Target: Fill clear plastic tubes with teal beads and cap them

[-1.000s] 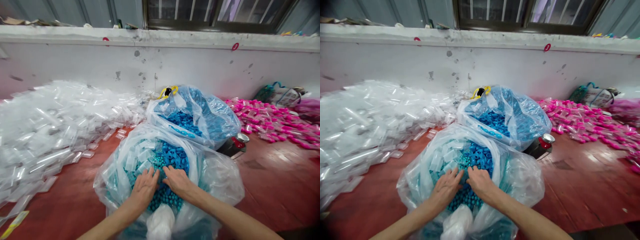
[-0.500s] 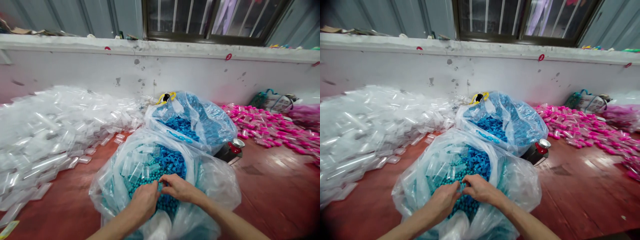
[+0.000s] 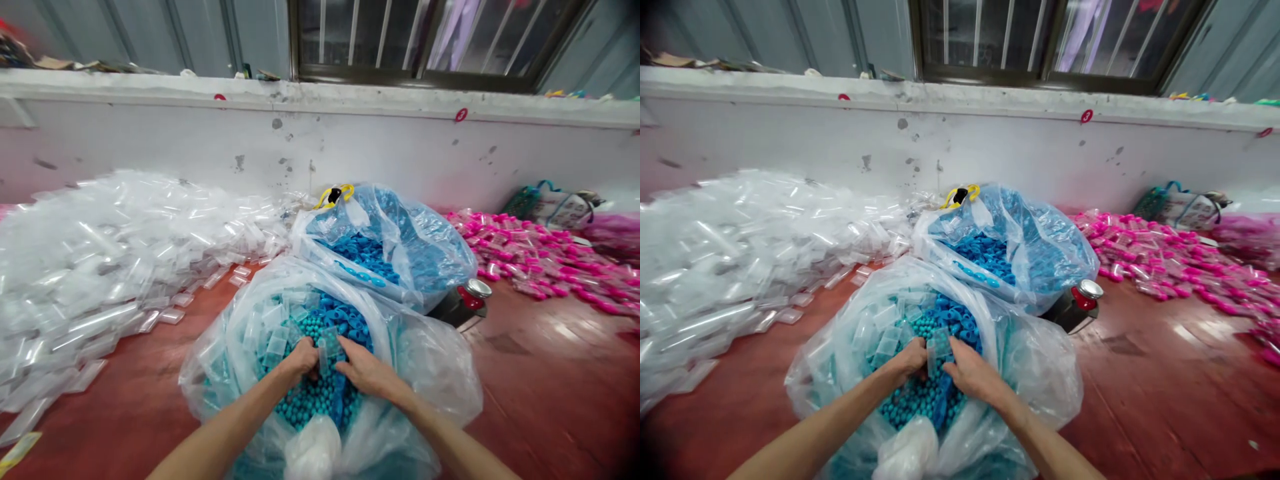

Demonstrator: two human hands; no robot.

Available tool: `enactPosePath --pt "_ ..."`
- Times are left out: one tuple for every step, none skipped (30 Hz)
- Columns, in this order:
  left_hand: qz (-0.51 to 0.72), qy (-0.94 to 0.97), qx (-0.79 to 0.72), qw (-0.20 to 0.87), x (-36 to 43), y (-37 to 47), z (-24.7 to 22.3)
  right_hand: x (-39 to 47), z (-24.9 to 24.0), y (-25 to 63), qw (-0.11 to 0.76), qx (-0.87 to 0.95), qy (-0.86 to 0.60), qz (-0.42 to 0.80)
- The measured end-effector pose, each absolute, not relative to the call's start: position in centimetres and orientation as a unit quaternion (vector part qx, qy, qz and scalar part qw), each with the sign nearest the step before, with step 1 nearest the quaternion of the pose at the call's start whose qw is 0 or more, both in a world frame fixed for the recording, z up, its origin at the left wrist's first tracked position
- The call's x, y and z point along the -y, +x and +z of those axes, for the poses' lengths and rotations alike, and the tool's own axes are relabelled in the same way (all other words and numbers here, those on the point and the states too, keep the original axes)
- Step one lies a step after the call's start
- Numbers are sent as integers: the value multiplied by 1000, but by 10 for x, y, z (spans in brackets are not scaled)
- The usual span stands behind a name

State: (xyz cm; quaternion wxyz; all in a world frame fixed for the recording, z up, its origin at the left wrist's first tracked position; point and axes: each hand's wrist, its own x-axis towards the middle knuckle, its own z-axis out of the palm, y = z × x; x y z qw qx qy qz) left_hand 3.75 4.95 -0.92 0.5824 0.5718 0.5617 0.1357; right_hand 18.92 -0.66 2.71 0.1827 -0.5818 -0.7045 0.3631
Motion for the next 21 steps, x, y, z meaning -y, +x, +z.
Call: enactPosePath --pt "156 550 -545 613 -50 41 -10 6 26 188 186 680 -585 402" --pt "177 530 -526 641 -49 42 -10 5 24 187 191 649 -590 441" --pt "195 513 -507 665 -47 41 -10 4 21 187 194 619 -596 474" --pt "212 499 -492 681 -44 39 -8 3 19 187 197 596 -599 498" --pt "230 481 -477 699 -41 35 -7 2 16 188 196 586 -597 511" --pt "250 454 -461 721 -39 31 -5 1 14 189 194 585 -595 516" --pt "270 420 -440 747 -36 26 -4 1 12 189 187 589 -592 517" --pt "289 382 -415 774 -34 21 -2 1 10 189 180 593 -593 514" --pt "305 345 -386 799 -33 17 -1 1 9 189 175 597 -595 509" --pt "316 315 -360 819 -32 13 0 1 9 189 172 600 -600 502" --pt "322 295 -342 832 -31 10 2 2 10 188 166 604 -605 492" --pt "326 288 -335 836 -30 9 3 2 11 187 162 614 -609 474" --pt "329 283 -335 837 -30 8 4 3 12 185 161 633 -612 446" --pt "332 277 -337 836 -30 7 5 4 14 184 166 659 -611 406" --pt "335 272 -339 836 -30 7 7 5 15 183 173 686 -608 361" --pt "336 271 -339 836 -30 7 8 6 16 183 179 710 -602 316" --pt "338 273 -342 833 -30 7 10 7 17 183 180 730 -596 280" --pt "340 280 -353 825 -30 7 11 8 17 183 173 743 -593 257" --pt "341 292 -375 811 -30 6 11 9 18 183 157 749 -595 247" --pt "342 308 -406 790 -30 6 12 10 18 184 140 750 -598 244" --pt "344 328 -439 762 -30 5 12 11 19 184 125 750 -603 242"
